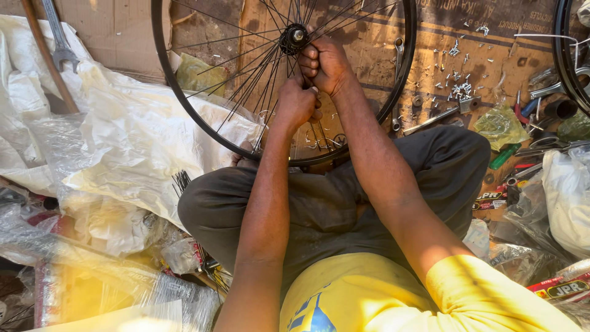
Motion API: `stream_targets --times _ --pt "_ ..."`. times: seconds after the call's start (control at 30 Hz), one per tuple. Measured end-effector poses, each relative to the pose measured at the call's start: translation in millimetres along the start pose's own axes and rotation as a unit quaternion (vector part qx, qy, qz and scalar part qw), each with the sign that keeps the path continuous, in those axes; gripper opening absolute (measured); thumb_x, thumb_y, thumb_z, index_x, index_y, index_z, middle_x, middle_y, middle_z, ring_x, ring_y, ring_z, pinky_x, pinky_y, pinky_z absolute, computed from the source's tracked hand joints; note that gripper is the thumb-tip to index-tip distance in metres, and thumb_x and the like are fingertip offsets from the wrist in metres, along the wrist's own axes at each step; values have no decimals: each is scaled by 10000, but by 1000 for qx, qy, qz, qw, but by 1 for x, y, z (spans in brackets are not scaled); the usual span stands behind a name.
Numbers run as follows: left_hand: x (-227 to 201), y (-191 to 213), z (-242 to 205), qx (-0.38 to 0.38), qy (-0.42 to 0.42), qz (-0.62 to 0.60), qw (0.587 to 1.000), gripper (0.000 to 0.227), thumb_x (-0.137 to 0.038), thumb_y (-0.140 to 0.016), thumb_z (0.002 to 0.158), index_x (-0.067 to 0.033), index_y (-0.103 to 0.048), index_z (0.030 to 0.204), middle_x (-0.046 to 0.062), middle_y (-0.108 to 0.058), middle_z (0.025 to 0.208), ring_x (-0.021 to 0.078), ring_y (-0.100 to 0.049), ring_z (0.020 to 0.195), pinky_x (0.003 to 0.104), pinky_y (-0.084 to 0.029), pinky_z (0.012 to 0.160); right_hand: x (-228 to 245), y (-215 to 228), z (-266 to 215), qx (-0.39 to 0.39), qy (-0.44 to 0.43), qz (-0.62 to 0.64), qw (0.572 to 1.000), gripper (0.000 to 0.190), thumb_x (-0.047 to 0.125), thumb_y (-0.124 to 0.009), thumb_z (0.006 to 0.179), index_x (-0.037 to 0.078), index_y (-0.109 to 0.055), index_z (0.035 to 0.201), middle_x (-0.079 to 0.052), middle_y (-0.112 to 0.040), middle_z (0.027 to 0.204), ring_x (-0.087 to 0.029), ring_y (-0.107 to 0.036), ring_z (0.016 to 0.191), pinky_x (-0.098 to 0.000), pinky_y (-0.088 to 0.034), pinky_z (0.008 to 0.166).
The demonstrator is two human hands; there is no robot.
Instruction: The person sits on the floor and uses a spoke wrench to tighten the nipples on a bicycle wheel. They rotate the wheel to access different spokes and continue tightening them one by one.
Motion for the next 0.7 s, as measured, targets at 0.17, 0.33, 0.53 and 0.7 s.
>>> stream_targets --times 0.17,0.33,0.53,0.7 --pt "2 -1 0 -3 -6 18 1000 140 -30 -554 948 60 -602 1044 154 -695 775 239 -724 519 368 -581 423 -3 18 0 -61 70 -1 996 156 125 -577 1045 102 -540 895 14 -524 636 -98 -448 534 -273 -346 462" --pt "0 2 -1 -5 10 22 1000 159 -49 -523 960 40 -567 1085 138 -670 786 232 -713 526 371 -589 428 13 10 -1 -98 115 39 988 134 203 -575 1028 95 -617 963 34 -535 632 -82 -447 518 -257 -369 450" --pt "-3 -1 -2 -14 -17 51 998 149 -50 -531 975 36 -573 1090 108 -659 813 188 -703 572 336 -620 444 21 17 1 -142 50 -85 985 187 279 -593 1043 112 -623 964 53 -531 609 -60 -437 498 -241 -364 426" --pt "0 0 -4 -3 -7 35 999 165 -1 -481 963 39 -563 1100 112 -645 789 204 -697 538 336 -591 435 1 23 13 -104 40 -1 994 123 208 -604 1034 108 -617 963 37 -525 620 -82 -441 507 -259 -362 448"
Point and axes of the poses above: each hand's wrist, its own z-axis towards the middle knuckle, its own y-axis out of the back of the hand, x = y × z, the point moved 8 cm from there along z, towards the middle knuckle
